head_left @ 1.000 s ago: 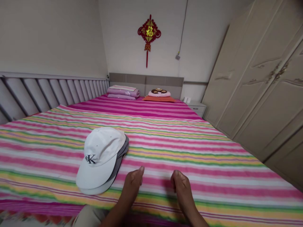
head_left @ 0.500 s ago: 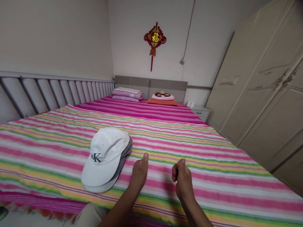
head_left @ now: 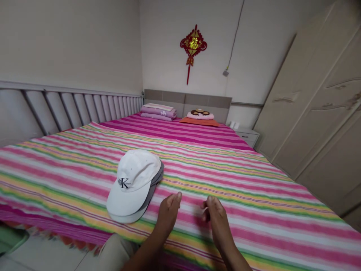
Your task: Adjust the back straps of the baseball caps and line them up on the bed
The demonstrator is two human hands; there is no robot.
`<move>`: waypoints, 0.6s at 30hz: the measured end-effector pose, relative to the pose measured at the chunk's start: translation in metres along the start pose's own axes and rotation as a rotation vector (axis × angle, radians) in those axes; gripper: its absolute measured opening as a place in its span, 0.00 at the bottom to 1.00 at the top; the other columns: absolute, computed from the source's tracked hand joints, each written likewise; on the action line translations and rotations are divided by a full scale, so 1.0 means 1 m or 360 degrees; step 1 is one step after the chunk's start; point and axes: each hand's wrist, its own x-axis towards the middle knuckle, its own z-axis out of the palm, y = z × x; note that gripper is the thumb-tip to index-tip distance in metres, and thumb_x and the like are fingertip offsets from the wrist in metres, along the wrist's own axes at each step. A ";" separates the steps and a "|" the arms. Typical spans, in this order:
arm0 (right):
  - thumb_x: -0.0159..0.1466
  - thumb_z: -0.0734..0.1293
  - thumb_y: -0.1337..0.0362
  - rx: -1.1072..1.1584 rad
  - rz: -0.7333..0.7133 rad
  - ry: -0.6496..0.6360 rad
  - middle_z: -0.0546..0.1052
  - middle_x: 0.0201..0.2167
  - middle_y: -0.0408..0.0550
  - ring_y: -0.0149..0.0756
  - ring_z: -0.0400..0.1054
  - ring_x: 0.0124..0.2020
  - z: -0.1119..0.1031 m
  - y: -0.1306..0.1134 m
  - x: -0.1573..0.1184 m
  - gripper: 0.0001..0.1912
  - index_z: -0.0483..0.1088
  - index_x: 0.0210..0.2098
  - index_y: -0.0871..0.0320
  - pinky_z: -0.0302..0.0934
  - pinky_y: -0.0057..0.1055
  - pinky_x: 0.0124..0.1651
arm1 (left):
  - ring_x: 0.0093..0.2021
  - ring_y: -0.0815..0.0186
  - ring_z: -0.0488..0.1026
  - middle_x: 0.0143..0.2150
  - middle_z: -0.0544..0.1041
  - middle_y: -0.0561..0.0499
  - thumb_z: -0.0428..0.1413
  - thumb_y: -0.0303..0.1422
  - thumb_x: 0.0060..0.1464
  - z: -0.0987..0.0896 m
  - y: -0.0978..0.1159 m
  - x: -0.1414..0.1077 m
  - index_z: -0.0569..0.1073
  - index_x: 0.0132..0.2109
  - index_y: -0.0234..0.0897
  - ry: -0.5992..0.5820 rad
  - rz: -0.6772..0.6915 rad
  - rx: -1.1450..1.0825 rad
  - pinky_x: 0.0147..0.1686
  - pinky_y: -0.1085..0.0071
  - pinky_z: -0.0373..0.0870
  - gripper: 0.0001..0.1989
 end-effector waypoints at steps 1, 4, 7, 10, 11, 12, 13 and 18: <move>0.55 0.61 0.53 0.0011 0.0047 -0.0043 0.68 0.20 0.40 0.26 0.57 0.14 0.000 0.006 0.000 0.14 0.60 0.24 0.57 0.50 0.26 0.19 | 0.17 0.73 0.50 0.15 0.53 0.59 0.47 0.49 0.49 -0.005 -0.004 -0.001 0.55 0.20 0.39 0.0015 -0.0069 -0.0099 0.19 0.74 0.48 0.21; 0.49 0.62 0.64 0.0014 0.0129 -0.0200 0.70 0.27 0.42 0.27 0.60 0.16 0.000 0.028 -0.003 0.07 0.61 0.28 0.56 0.52 0.26 0.19 | 0.16 0.75 0.54 0.15 0.58 0.60 0.52 0.46 0.45 -0.026 -0.011 -0.008 0.58 0.22 0.37 0.0143 -0.0240 -0.0407 0.18 0.76 0.51 0.18; 0.47 0.62 0.66 0.0032 0.0153 -0.0286 0.72 0.28 0.43 0.27 0.59 0.17 0.003 0.047 -0.010 0.08 0.61 0.28 0.57 0.52 0.26 0.20 | 0.17 0.75 0.60 0.18 0.64 0.59 0.56 0.40 0.43 -0.051 -0.014 -0.018 0.63 0.26 0.35 0.0382 -0.0338 -0.0704 0.19 0.78 0.55 0.13; 0.51 0.63 0.59 0.0066 0.0231 -0.0311 0.72 0.29 0.44 0.26 0.58 0.16 0.007 0.057 -0.018 0.10 0.61 0.30 0.57 0.50 0.25 0.18 | 0.19 0.74 0.66 0.20 0.68 0.57 0.56 0.34 0.45 -0.073 -0.018 -0.030 0.66 0.31 0.33 0.0619 -0.0521 -0.1065 0.20 0.79 0.61 0.08; 0.52 0.63 0.55 0.0070 0.0255 -0.0335 0.71 0.27 0.43 0.25 0.57 0.15 0.008 0.059 -0.021 0.12 0.61 0.30 0.57 0.49 0.24 0.18 | 0.19 0.74 0.67 0.20 0.69 0.56 0.55 0.31 0.47 -0.080 -0.020 -0.034 0.67 0.31 0.33 0.0707 -0.0596 -0.1176 0.20 0.79 0.63 0.06; 0.53 0.63 0.53 0.0068 0.0275 -0.0370 0.69 0.25 0.42 0.25 0.57 0.15 0.009 0.060 -0.023 0.14 0.62 0.29 0.57 0.48 0.24 0.18 | 0.19 0.74 0.68 0.20 0.70 0.55 0.54 0.29 0.49 -0.085 -0.023 -0.037 0.67 0.31 0.33 0.0800 -0.0666 -0.1269 0.21 0.78 0.64 0.04; 0.53 0.63 0.50 0.0063 0.0294 -0.0401 0.68 0.23 0.40 0.25 0.56 0.15 0.010 0.060 -0.025 0.16 0.62 0.29 0.57 0.47 0.24 0.18 | 0.20 0.74 0.69 0.21 0.70 0.54 0.53 0.27 0.50 -0.090 -0.026 -0.039 0.67 0.31 0.32 0.0895 -0.0720 -0.1338 0.21 0.78 0.66 0.02; 0.53 0.61 0.44 0.0012 0.0383 -0.0455 0.63 0.14 0.37 0.24 0.52 0.14 0.009 0.060 -0.031 0.21 0.61 0.27 0.57 0.43 0.22 0.18 | 0.22 0.73 0.72 0.21 0.71 0.54 0.52 0.23 0.51 -0.102 -0.033 -0.043 0.67 0.30 0.33 0.1173 -0.0703 -0.1420 0.27 0.75 0.72 0.04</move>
